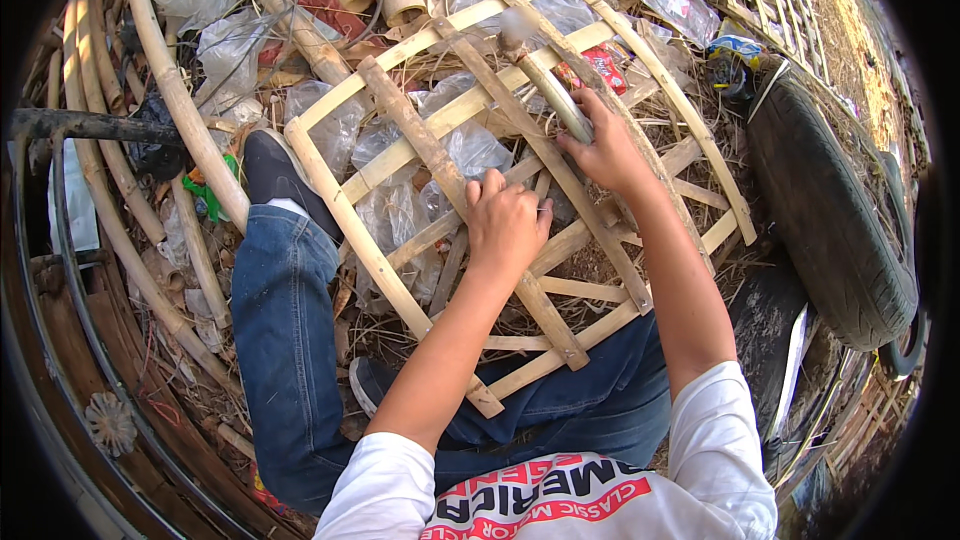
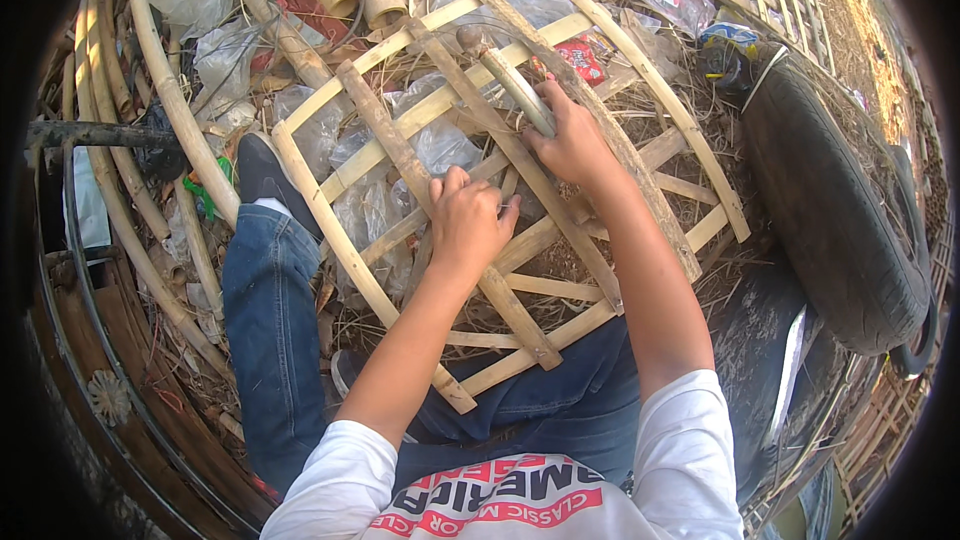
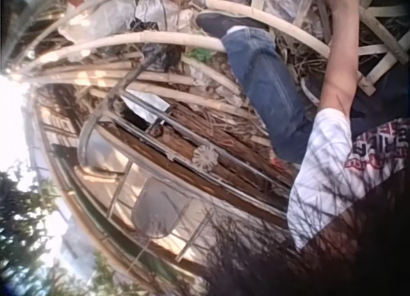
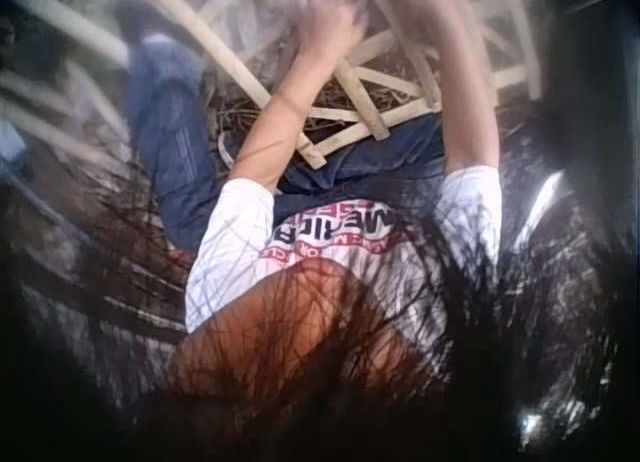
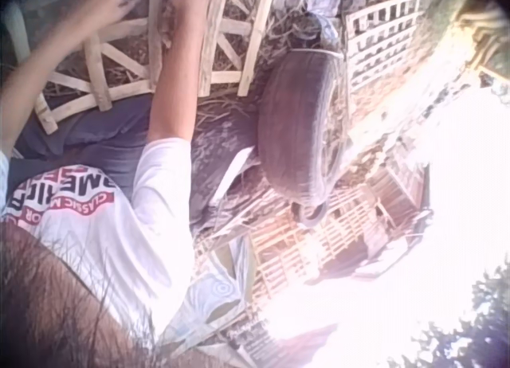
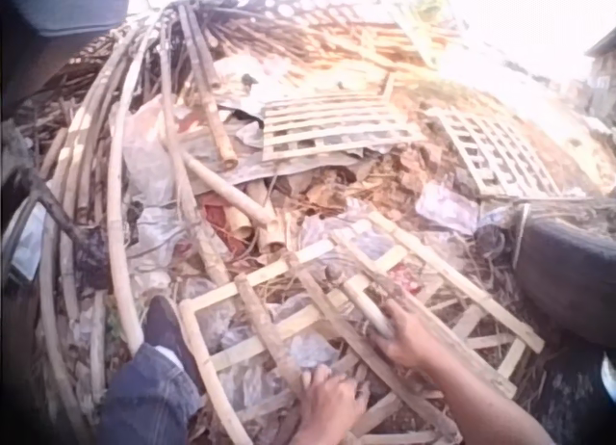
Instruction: The person assembles a bamboo grid by hand and using a hammer to secure pieces together with nails while sitting on a pile of debris.
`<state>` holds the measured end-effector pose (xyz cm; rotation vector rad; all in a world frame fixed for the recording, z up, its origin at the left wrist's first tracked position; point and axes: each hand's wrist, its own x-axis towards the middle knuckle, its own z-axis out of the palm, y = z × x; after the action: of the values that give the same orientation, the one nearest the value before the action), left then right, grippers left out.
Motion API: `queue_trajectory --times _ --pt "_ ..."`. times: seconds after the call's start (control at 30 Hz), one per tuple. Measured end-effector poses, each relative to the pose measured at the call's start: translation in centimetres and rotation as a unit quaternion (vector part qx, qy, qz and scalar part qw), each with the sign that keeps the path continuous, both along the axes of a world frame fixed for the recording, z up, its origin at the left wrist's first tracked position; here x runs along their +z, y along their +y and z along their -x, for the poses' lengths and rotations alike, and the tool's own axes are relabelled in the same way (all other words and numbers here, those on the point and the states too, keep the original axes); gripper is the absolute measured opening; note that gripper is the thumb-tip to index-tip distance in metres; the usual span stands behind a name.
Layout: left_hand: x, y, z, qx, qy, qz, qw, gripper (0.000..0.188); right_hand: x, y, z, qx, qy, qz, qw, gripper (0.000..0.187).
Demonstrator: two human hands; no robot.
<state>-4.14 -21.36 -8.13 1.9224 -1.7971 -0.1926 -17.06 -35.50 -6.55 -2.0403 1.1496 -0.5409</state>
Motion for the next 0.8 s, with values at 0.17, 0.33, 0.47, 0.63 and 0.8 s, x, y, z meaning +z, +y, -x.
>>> queue_trajectory --times 0.17,0.33,0.47,0.63,0.8 --pt "0.3 -0.1 0.5 0.007 -0.011 -0.058 0.998 0.018 -0.2 -0.3 -0.2 0.026 0.028 0.017 0.999 0.055" --pt "-0.1 0.2 0.4 0.009 0.001 -0.021 1.000 0.018 -0.1 -1.1 -0.8 0.029 0.049 0.036 0.998 0.054" --pt "0.1 0.1 0.5 0.005 0.001 -0.019 1.000 0.017 0.9 -1.6 -0.7 0.017 0.046 0.039 0.998 0.055" --pt "0.3 0.2 0.5 0.011 0.012 -0.037 0.999 0.014 1.4 -1.7 -0.9 0.014 0.053 0.051 0.997 0.055" --pt "0.2 0.1 0.7 0.005 -0.001 -0.040 0.999 0.013 1.6 -1.4 -0.3 0.025 0.088 -0.005 0.996 0.054"
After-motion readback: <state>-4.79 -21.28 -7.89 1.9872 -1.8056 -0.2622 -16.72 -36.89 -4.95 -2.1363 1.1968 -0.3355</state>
